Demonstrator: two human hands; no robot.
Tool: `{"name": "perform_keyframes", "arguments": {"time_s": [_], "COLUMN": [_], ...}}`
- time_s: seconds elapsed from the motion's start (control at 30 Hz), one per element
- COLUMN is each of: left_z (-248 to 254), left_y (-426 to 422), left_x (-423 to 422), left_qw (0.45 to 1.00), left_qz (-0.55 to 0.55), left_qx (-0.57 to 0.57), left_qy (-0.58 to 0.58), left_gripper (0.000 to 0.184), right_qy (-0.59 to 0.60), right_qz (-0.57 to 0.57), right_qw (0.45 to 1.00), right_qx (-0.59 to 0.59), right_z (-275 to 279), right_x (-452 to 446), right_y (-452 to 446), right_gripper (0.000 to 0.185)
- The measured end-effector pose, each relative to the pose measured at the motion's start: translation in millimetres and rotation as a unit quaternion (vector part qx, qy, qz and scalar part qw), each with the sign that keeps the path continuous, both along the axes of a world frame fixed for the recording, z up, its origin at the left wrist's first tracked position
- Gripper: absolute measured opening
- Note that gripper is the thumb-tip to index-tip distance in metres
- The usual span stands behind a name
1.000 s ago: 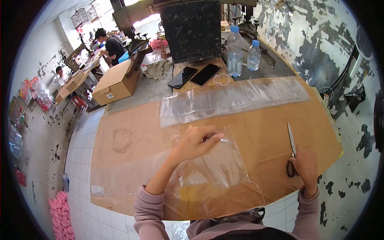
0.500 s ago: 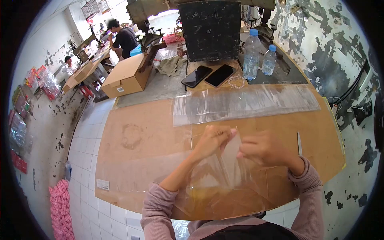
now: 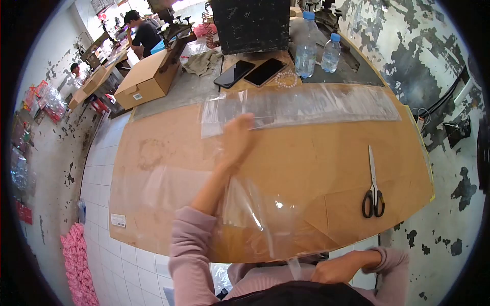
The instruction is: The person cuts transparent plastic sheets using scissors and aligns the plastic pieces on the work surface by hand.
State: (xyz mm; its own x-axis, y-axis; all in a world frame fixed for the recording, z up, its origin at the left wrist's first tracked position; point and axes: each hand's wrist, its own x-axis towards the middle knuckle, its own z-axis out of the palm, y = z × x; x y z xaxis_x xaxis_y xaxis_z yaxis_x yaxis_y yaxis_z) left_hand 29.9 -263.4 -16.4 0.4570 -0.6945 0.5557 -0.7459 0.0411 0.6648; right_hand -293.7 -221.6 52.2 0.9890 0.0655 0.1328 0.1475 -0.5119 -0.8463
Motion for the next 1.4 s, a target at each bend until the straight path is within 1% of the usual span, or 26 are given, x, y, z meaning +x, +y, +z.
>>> {"name": "perform_keyframes", "arguments": {"time_s": [0.03, 0.1, 0.13, 0.17, 0.23, 0.33, 0.4, 0.43, 0.47, 0.53, 0.57, 0.6, 0.7, 0.77, 0.87, 0.9, 0.93, 0.97, 1.0, 1.03, 1.07, 1.1, 1.2, 1.3, 1.33, 1.4], "left_z": [25, 49, 55, 62, 73, 92, 85, 75, 62, 47, 36, 25, 10, 7, 2, 1, 2, 1, -1, -3, -5, -7, -5, -8, -10, -14], "left_y": [12, 34, 48, 56, 71, 101, 132, 148, 161, 179, 188, 191, 190, 189, 194, 197, 202, 206, 210, 212, 214, 215, 220, 218, 219, 221], "left_x": [16, -16, -32, -41, -51, -48, -48, -58, -73, -108, -126, -138, -161, -170, -173, -174, -173, -174, -174, -175, -175, -176, -181, -185, -188, -196], "left_qw": [0.997, 0.996, 0.994, 0.991, 0.981, 0.979, 0.961, 0.949, 0.936, 0.928, 0.929, 0.931, 0.95, 0.958, 0.967, 0.969, 0.969, 0.966, 0.962, 0.957, 0.959, 0.96, 0.957, 0.961, 0.965, 0.976], "left_qz": [-0.015, -0.068, -0.092, -0.121, -0.168, -0.184, -0.26, -0.289, -0.316, -0.307, -0.301, -0.293, -0.253, -0.254, -0.236, -0.233, -0.237, -0.248, -0.262, -0.278, -0.272, -0.269, -0.268, -0.26, -0.251, -0.217], "left_qx": [0.05, 0.05, 0.051, 0.042, 0.019, -0.019, 0.084, 0.112, 0.14, 0.133, 0.148, 0.16, 0.109, 0.084, 0.051, 0.042, 0.044, 0.059, 0.072, 0.086, 0.081, 0.076, 0.078, 0.057, 0.047, 0.007], "left_qy": [0.059, 0.013, -0.002, 0.03, 0.093, 0.084, -0.029, -0.052, -0.073, -0.166, -0.154, -0.145, -0.15, -0.104, -0.079, -0.074, -0.06, -0.037, -0.014, 0.011, -0.011, -0.032, -0.077, -0.075, -0.065, -0.035], "left_gripper": [0.034, 0.032, 0.032, 0.029, 0.023, 0.012, 0.008, 0.014, 0.02, 0.032, 0.036, 0.041, 0.042, 0.04, 0.037, 0.036, 0.032, 0.032, 0.031, 0.031, 0.03, 0.03, 0.027, 0.024, 0.023, 0.019], "right_qy": [-0.014, -0.039, 0.006, 0.05, -0.023, -0.087, -0.071, -0.063, -0.079, -0.06, -0.05, -0.03, 0.033, 0.062, 0.026, -0.055, -0.007, 0.042, 0.086, 0.093, 0.101, 0.11, 0.134, 0.166, 0.245, 0.219], "right_qz": [-0.021, -0.072, -0.211, -0.342, -0.368, -0.337, -0.28, -0.25, -0.203, -0.165, -0.148, -0.123, -0.058, -0.027, -0.124, -0.292, -0.448, -0.553, -0.644, -0.637, -0.626, -0.609, -0.581, -0.579, -0.595, -0.583], "right_qw": [0.999, 0.99, 0.965, 0.919, 0.864, 0.82, 0.86, 0.878, 0.876, 0.884, 0.887, 0.904, 0.946, 0.971, 0.963, 0.935, 0.891, 0.83, 0.741, 0.716, 0.682, 0.639, 0.633, 0.703, 0.687, 0.739], "right_qx": [0.033, 0.115, 0.155, 0.187, 0.342, 0.455, 0.42, 0.402, 0.43, 0.433, 0.435, 0.408, 0.318, 0.228, 0.238, 0.191, 0.076, -0.047, -0.17, -0.268, -0.364, -0.457, -0.493, -0.378, -0.338, -0.258], "right_z": [-6, -17, -15, -12, -13, -11, -16, -19, -21, -24, -24, -22, -15, -17, -5, -16, -20, -21, -22, -37, -61, -65, -69, -65, -58, -48], "right_x": [-2, -10, -14, -16, -19, -26, -41, -44, -44, -42, -41, -36, -24, -20, -29, -47, -66, -71, -74, -87, -105, -106, -114, -121, -123, -130], "right_y": [-3, 3, -2, -11, -15, -6, -2, 1, 6, 18, 23, 27, 41, 48, 43, 45, 31, 19, 8, -3, -10, -9, -4, -8, -13, -22], "right_gripper": [0.013, 0.015, 0.016, 0.02, 0.027, 0.029, 0.029, 0.029, 0.029, 0.027, 0.027, 0.026, 0.026, 0.028, 0.031, 0.037, 0.037, 0.036, 0.036, 0.036, 0.037, 0.039, 0.048, 0.052, 0.054, 0.056]}}
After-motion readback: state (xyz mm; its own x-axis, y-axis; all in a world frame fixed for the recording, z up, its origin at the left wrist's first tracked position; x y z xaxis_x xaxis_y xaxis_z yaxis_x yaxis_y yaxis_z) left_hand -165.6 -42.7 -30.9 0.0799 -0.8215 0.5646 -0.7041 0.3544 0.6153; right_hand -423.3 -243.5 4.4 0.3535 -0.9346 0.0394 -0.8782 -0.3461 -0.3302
